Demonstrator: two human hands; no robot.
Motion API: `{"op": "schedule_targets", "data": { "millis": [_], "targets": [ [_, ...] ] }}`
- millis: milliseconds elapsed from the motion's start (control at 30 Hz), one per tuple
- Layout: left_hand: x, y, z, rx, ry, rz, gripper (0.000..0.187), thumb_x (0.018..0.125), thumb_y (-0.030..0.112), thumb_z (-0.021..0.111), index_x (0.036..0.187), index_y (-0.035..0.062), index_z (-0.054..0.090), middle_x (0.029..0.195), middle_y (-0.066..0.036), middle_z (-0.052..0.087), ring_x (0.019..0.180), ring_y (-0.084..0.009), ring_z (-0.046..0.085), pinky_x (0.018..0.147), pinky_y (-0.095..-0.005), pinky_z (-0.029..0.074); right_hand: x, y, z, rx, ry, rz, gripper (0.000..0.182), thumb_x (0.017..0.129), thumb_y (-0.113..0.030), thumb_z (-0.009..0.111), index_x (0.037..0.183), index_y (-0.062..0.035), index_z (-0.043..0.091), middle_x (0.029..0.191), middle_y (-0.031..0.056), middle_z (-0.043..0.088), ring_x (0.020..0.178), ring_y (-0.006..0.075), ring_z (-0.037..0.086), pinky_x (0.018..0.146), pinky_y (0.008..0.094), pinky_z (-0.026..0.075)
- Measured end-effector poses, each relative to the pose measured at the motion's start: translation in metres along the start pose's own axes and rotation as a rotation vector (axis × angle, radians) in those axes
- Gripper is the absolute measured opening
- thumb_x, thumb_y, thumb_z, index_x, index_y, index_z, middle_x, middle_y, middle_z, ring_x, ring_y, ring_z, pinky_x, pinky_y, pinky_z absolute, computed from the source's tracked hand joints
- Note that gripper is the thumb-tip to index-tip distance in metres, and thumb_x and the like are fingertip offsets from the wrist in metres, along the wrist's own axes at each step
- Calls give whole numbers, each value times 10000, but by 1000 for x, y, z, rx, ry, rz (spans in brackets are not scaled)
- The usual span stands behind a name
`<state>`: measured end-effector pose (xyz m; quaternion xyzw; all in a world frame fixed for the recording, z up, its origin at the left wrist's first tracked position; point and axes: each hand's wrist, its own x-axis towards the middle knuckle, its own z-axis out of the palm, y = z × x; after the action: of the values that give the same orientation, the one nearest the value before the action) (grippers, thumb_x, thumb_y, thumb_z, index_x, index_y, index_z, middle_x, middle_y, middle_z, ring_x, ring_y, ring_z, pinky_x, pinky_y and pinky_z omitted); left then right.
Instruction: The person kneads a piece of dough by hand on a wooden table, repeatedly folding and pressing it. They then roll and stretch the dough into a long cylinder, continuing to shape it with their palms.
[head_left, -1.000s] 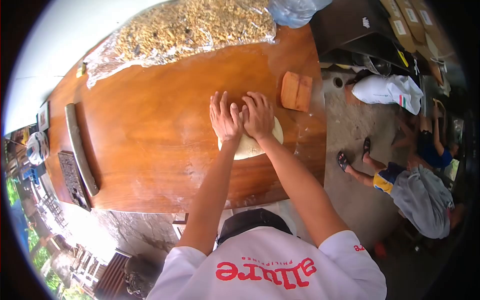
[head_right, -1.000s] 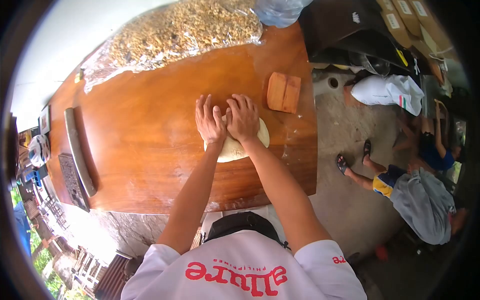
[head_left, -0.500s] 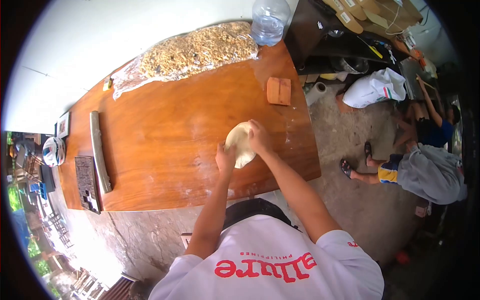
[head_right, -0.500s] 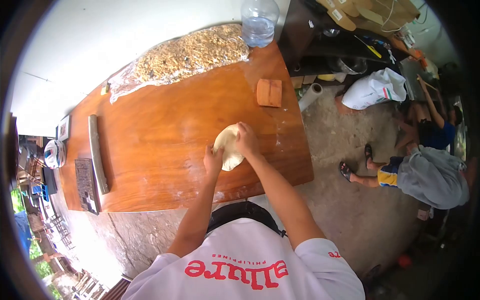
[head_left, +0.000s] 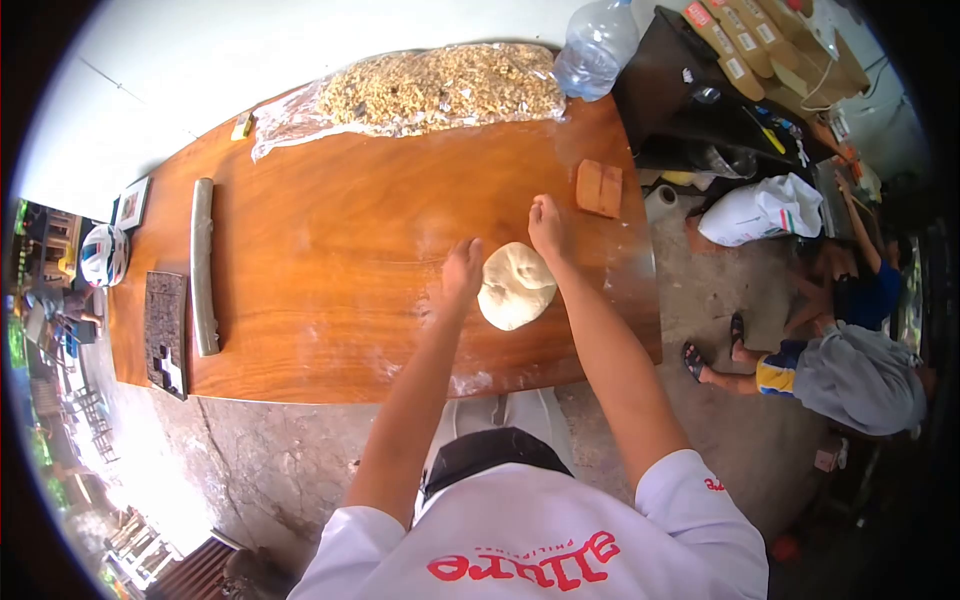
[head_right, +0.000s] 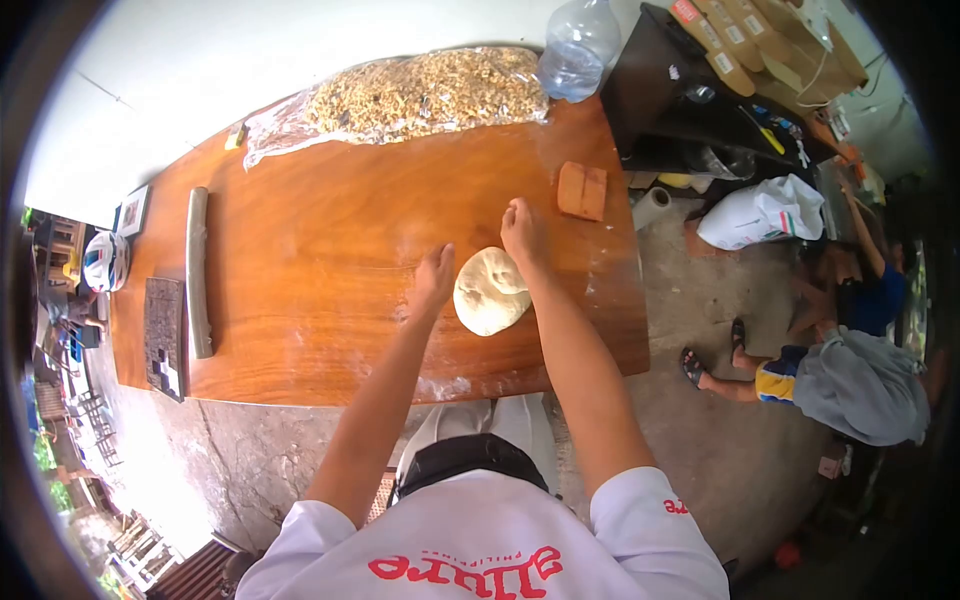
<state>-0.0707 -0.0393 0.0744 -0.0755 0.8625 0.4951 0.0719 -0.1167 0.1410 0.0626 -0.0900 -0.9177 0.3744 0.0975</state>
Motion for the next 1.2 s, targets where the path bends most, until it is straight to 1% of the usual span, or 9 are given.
{"op": "schedule_targets", "data": {
  "millis": [133,167,233,433,833,967,1033,1167,1200],
  "targets": [
    [1,5,34,-36,56,49,463,1037,379,451,1341,63,598,1306,-207,610,1214,-424,554,1037,-484,442,-56,8,21,-300,30,-108,287,977,-237,516,1169,-83,664,1241,189,645,1198,370,566,978,491,450],
    [-12,-5,44,78,78,265,465,1038,366,446,1377,72,570,1361,-201,574,1247,-410,537,1071,-486,415,-77,1,14,-396,-29,-140,326,988,-251,496,1226,-85,645,1317,183,608,1270,368,515,1039,500,407],
    [-32,-20,53,215,-49,573,483,1034,340,444,1424,69,533,1469,-191,495,1351,-364,474,1155,-479,334,-110,6,7,-316,52,-150,412,1000,-276,464,1339,-79,590,1311,190,609,1268,380,520,1063,517,381],
    [-85,-29,48,309,-71,683,521,1014,358,370,1416,84,555,1478,-213,479,1393,-413,414,1164,-537,287,-172,2,-5,-251,110,-60,449,985,-270,493,1395,-101,567,1384,198,542,1312,396,470,1113,531,340],
    [64,5,79,447,98,444,492,988,266,385,1425,113,549,1452,-143,523,1375,-353,457,1178,-518,272,21,25,27,-393,138,-133,417,921,-244,537,1319,-136,596,1372,147,561,1258,352,520,1032,516,374],
    [70,3,87,380,211,357,453,994,273,418,1375,96,588,1433,-145,540,1352,-355,480,1127,-461,370,45,27,26,-311,192,-166,312,863,-223,574,1134,-107,677,1265,118,615,1189,317,559,972,492,420],
    [64,6,84,406,253,410,419,993,325,475,1290,78,635,1425,-140,547,1327,-356,499,1083,-445,413,47,35,21,-5,-40,-121,279,848,-254,616,1030,-68,718,1139,109,678,1137,287,594,955,473,443],
    [40,20,75,365,84,313,453,915,444,631,1154,60,644,1292,-138,612,1180,-367,579,977,-473,463,52,69,-12,649,209,289,194,903,-184,652,1003,-38,731,1034,126,719,1005,255,676,895,381,508],
    [34,24,74,361,19,168,519,880,482,664,1167,53,618,1244,-165,626,1136,-381,598,939,-486,481,44,76,-26,496,191,292,185,925,-139,634,1042,-36,734,1042,145,727,962,248,693,858,358,530]
  ]
}}
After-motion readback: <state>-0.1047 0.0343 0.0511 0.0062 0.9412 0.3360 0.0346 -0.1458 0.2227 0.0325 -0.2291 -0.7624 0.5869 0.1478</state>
